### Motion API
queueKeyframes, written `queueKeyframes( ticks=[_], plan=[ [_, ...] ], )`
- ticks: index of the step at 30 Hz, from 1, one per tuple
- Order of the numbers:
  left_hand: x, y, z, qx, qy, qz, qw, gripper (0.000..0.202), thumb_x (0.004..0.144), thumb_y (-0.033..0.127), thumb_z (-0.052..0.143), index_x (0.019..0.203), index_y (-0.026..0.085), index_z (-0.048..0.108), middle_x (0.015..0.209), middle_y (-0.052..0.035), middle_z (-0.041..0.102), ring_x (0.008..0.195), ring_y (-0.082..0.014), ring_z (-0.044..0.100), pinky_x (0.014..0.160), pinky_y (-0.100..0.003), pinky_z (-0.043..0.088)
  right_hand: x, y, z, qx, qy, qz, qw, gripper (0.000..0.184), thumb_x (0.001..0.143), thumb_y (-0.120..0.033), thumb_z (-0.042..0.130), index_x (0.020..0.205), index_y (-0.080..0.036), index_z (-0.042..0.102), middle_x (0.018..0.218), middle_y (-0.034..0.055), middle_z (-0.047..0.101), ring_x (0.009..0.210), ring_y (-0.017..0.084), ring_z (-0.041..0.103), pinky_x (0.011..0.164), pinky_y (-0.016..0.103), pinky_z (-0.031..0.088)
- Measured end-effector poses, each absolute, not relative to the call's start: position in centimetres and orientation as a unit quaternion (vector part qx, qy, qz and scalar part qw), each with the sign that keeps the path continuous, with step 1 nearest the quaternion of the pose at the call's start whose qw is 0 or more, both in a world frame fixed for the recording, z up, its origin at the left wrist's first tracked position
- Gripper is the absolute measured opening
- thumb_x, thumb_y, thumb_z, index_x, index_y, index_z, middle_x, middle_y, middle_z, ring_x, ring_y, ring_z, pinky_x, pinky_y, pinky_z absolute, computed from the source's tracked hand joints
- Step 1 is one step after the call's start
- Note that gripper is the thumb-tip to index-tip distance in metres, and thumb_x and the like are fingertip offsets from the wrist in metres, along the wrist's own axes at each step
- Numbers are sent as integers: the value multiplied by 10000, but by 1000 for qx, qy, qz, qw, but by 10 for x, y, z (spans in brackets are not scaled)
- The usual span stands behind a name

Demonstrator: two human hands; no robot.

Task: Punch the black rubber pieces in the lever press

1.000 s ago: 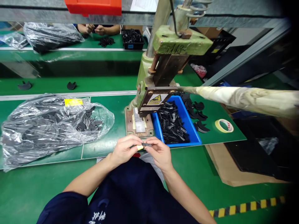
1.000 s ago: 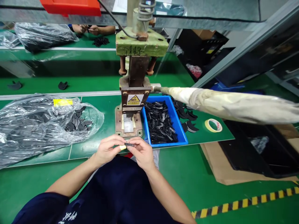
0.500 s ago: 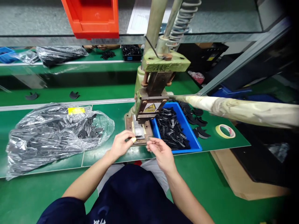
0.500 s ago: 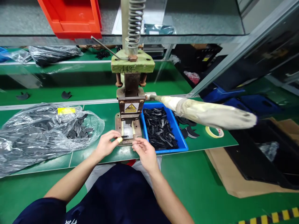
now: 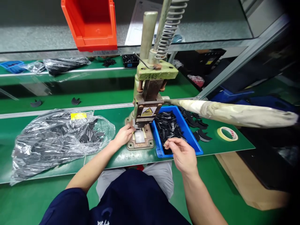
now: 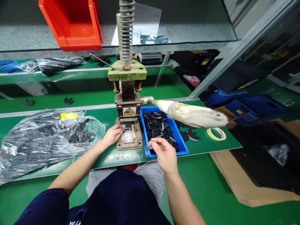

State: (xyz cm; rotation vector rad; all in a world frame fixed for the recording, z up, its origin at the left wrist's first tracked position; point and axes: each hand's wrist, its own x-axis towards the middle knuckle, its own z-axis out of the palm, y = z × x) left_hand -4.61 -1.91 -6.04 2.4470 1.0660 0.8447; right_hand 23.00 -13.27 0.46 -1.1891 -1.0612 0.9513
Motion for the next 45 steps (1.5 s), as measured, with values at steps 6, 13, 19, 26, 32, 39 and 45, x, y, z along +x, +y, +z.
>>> queueKeyframes(
  ticks=[6,13,19,26,32,39,45],
  plan=[
    [-42,-19,-58,864,397,269,152,399,853,55,463,1126,172,729,1054,-88,578,1031,-204,602,942,-326,530,232,-100,71,-400,-495,226,737,393,769,-344,765,1143,-263,674,1148,49,688,1084,199,653,875,368,586],
    [-40,-22,-62,861,397,276,160,413,856,54,432,1130,168,720,1050,-87,561,1028,-196,592,942,-312,523,216,-80,172,-198,-607,250,728,576,753,-729,653,1017,-219,697,889,19,679,904,202,655,962,459,508],
    [-40,-23,-63,859,401,272,165,424,861,57,411,1128,177,719,1050,-85,564,1042,-191,589,951,-304,515,215,-104,136,-240,-672,165,681,492,836,-689,521,675,-224,542,601,-23,506,637,188,541,803,508,470],
    [-38,-21,-66,858,405,268,167,418,862,60,414,1109,188,726,1067,-84,584,1023,-186,588,927,-296,522,195,-116,37,-264,-598,-11,757,234,757,-338,540,585,-221,433,606,-38,535,685,166,579,822,465,472],
    [-45,-34,-55,862,408,246,171,389,872,81,444,1154,167,697,1105,-90,619,1067,-192,603,979,-310,518,198,-112,25,-257,-577,-18,775,317,703,-359,576,519,-214,362,572,-34,514,627,161,568,741,445,470],
    [-132,-45,-22,775,607,135,118,296,894,121,508,1102,159,715,1085,-107,676,1042,-221,641,960,-335,522,202,-105,20,-218,-581,-40,783,363,727,-382,598,531,-233,331,538,-42,470,547,161,528,670,431,463],
    [-190,-42,-8,695,704,-106,98,271,863,153,579,1089,149,728,1095,-127,678,1001,-244,673,891,-311,523,201,-105,21,-231,-589,-34,774,333,761,-391,634,586,-232,400,576,-44,501,580,161,549,687,425,470]
  ],
)
